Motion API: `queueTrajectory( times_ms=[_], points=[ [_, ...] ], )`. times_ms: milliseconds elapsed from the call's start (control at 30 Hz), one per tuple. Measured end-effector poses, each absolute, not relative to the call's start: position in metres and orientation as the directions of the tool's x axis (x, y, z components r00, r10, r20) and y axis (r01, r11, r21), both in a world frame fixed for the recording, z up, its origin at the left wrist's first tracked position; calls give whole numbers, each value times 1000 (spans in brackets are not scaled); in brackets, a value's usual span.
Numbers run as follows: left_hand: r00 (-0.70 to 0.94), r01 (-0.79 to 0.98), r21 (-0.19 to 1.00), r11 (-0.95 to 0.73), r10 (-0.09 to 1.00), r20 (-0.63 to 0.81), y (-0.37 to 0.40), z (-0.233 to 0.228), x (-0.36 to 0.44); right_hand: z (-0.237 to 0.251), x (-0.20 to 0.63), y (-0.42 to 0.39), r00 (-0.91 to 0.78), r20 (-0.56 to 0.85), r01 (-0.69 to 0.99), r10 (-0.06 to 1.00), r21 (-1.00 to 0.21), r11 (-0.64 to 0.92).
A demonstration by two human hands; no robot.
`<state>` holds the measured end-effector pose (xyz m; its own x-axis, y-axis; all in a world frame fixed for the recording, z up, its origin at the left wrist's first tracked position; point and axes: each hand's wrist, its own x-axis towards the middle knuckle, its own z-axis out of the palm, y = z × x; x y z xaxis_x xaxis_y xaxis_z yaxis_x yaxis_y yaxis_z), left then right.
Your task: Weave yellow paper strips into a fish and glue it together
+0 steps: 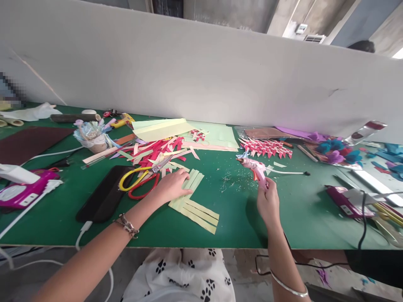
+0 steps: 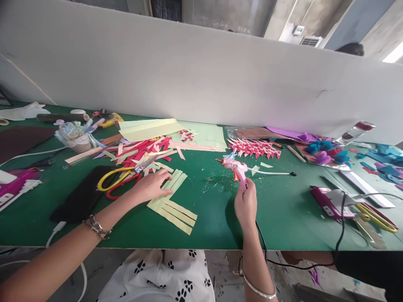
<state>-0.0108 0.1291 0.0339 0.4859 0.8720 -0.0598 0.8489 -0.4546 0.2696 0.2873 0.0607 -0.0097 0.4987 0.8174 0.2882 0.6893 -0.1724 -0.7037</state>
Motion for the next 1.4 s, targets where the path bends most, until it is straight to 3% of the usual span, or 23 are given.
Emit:
queueTrajectory(
  times_ms=[267,600,933,1400],
  points=[
    [403,876,285,-389,915,11,120,22,-5,-18,291,58,516,195,645,834,-729,-229],
    [308,829,492,-264,951,-9,125,14,-9,-23,294,57,518,168,615,839,-755,-228],
    [313,744,631,-218,949,-41,125,20,-12,-23,295,58,529,130,572,838,-784,-240],
    [332,640,737,-218,943,-10,128,13,-15,-25,295,58,528,109,585,842,-765,-268]
  ],
)
